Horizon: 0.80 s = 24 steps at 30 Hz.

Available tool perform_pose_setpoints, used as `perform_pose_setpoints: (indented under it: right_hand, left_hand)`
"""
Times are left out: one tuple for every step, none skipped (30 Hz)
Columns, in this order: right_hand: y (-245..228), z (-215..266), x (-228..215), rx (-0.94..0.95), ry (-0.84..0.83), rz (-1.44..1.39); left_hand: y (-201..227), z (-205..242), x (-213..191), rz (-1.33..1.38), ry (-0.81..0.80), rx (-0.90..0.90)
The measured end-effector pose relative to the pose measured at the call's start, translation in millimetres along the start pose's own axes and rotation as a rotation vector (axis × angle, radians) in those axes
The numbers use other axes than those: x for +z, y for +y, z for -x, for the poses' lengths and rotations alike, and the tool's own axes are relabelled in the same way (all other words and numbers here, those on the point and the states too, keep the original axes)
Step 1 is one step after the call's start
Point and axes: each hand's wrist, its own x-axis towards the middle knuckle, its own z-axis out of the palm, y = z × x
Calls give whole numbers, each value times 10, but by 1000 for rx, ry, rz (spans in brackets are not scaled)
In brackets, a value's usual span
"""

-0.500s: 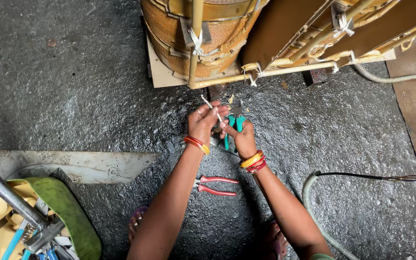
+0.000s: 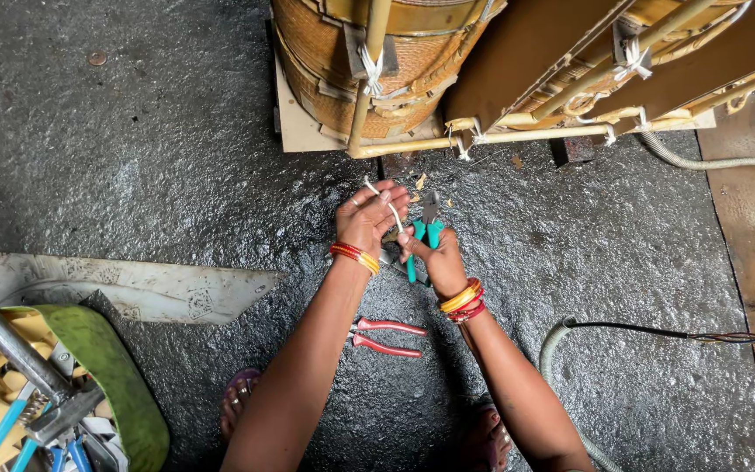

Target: The person is repairing a large cylindrical electrical component, likely a transformer, by cutting old ties and securing new ones. They use pliers and a knife to manipulate the ties and wires on the component's base.

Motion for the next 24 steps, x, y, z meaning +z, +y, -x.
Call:
perform_pose_setpoints:
  right_hand:
    - [-14, 2, 17, 3, -5, 0]
    - [-25, 7, 40, 20, 2, 16]
    - [-36, 11, 62, 37, 8, 32]
    - [-48, 14, 77, 53, 14, 49]
    - [-62, 13, 87, 25, 18, 111]
    - [-69, 23, 101, 0, 24, 171]
    - [-75, 32, 114, -25, 30, 231]
    - [-86, 32, 119, -1, 42, 226]
    - [-97, 34, 126, 22, 53, 220]
    - [-111, 38, 129, 47, 59, 218]
    - [-127, 41, 128, 38, 50, 222]
    - [-140, 51, 127, 27, 46, 224]
    - [-149, 68, 128, 17, 41, 226]
    - [-154, 75, 133, -65, 65, 376]
    - [-153, 87, 142, -148, 88, 525]
    - [-149, 96, 149, -232, 111, 674]
    - [-136, 96, 159, -138, 107, 528]
    - [-119, 91, 161, -43, 105, 384]
    - [-101, 80, 149, 51, 102, 240]
    - [-79, 71, 137, 41, 118, 239]
    - [-60, 58, 116, 31, 134, 237]
    - [-41, 48, 104, 22, 151, 233]
    - [-28, 38, 94, 12, 134, 186]
    - [-23, 38, 73, 3, 120, 141]
  left_hand:
    - [8, -13, 13, 1, 27, 9]
    - [15, -21, 18, -5, 54, 29]
    - [19, -31, 20, -11, 82, 49]
    - [16, -40, 19, -17, 110, 70]
    - [14, -52, 15, -4, 161, 103]
    - [11, -55, -3, 5, 213, 132]
    - [12, -61, -27, 14, 265, 162]
    - [19, -78, -50, 17, 259, 158]
    - [32, -94, -81, 21, 254, 154]
    - [44, -106, -113, 28, 252, 152]
    - [57, -121, -140, -4, 266, 134]
    - [71, -144, -158, -39, 277, 113]
    - [81, -163, -168, -74, 287, 92]
    - [97, -182, -172, -87, 303, 80]
    - [112, -191, -170, -100, 320, 67]
    - [125, -190, -162, -112, 337, 56]
    - [137, -181, -148, -121, 353, 54]
    - [140, -165, -123, -129, 368, 51]
    - [142, -145, -95, -136, 383, 47]
    - [150, -117, -74, -97, 275, 26]
    - [160, -87, -56, -58, 168, 4]
    - [180, -64, -47, -20, 62, -19]
    - [203, -56, -44, -45, 55, -16]
    - [207, -54, -45, -68, 48, -17]
